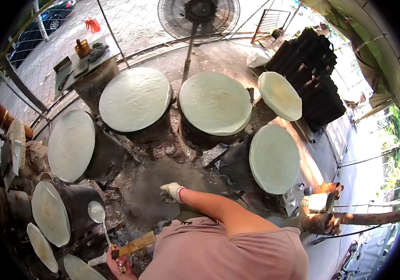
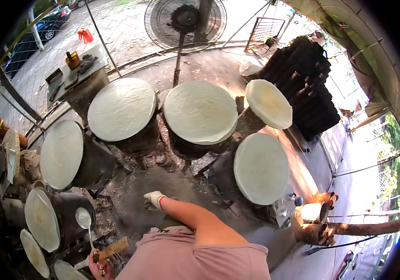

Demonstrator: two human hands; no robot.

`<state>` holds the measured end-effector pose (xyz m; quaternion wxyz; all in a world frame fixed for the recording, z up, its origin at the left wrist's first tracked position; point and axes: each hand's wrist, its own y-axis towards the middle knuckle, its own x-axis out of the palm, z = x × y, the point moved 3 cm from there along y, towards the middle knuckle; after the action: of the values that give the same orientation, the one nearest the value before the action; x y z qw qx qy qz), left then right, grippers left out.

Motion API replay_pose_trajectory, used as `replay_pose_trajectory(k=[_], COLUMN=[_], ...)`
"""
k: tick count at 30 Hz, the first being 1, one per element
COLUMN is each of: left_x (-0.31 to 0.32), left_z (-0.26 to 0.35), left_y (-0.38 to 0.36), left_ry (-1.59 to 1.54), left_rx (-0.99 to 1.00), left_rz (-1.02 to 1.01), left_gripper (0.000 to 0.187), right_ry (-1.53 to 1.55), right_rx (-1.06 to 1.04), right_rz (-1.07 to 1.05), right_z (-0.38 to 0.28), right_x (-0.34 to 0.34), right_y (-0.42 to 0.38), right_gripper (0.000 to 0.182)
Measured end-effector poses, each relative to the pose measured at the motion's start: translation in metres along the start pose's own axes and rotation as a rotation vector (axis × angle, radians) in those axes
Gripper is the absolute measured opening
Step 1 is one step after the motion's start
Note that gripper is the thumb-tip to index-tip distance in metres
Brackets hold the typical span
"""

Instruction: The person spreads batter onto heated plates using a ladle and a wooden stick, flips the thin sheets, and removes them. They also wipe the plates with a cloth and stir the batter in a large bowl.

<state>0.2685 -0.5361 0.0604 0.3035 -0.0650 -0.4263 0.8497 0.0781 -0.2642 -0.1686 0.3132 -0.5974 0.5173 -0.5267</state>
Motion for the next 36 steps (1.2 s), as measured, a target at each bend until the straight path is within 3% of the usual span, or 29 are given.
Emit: replay_pose_trajectory(k=[2,5,7,9,10,12,19,21,24,27,30,32,33,36], left_x=[0.005,0.037,0.057,0.061,0.06,0.048,-0.045,-0.087,-0.146,-0.202,-0.261,-0.291,-0.305,-0.343], left_z=[-0.015,-0.027,-0.019,-0.021,-0.021,-0.017,-0.03,-0.038,-0.046,-0.037,-0.03,-0.03,-0.024,-0.014], left_y=[0.037,0.017,0.002,-0.021,-0.025,-0.033,-0.061,-0.067,-0.07,-0.079,-0.079,-0.08,-0.083,-0.096], left_ry=[-0.345,-0.487,-0.316,-0.39,-0.424,-0.423,-0.669,-0.736,-0.833,-0.962,-1.072,-1.11,-1.15,-1.174], left_rx=[-0.258,-0.234,-0.143,-0.165,-0.171,-0.114,0.018,0.043,0.125,0.149,0.221,0.202,0.264,0.29], left_rz=[-0.154,-0.382,-0.288,-0.237,-0.244,-0.15,0.204,0.172,0.2,0.298,0.298,0.423,0.394,0.503], left_gripper=[0.021,0.02,0.019,0.018,0.017,0.018,0.016,0.015,0.016,0.015,0.014,0.014,0.014,0.013], right_ry=[0.009,-0.018,-0.043,-0.097,-0.109,-0.152,-0.329,-0.334,-0.471,-0.355,-0.63,-0.745,-0.887,-0.987], right_rx=[-0.039,-0.142,-0.008,-0.036,0.069,0.115,0.287,0.319,0.189,0.461,0.331,0.434,0.337,0.381], right_rz=[0.036,0.015,0.026,-0.034,-0.038,0.076,-0.102,-0.147,-0.039,-0.29,-0.156,-0.269,-0.245,-0.447], right_z=[-0.002,-0.003,-0.016,-0.012,-0.012,-0.017,-0.02,-0.005,0.018,0.065,0.123,0.159,0.181,0.238], right_x=[-0.054,-0.12,-0.142,-0.175,-0.184,-0.178,-0.041,0.008,0.103,0.165,0.241,0.286,0.327,0.407], right_y=[0.005,-0.002,0.006,0.046,0.06,0.08,0.13,0.134,0.102,0.123,0.112,0.119,0.09,0.099], right_gripper=[0.034,0.033,0.031,0.03,0.029,0.027,0.019,0.016,0.014,0.016,0.016,0.018,0.019,0.022])
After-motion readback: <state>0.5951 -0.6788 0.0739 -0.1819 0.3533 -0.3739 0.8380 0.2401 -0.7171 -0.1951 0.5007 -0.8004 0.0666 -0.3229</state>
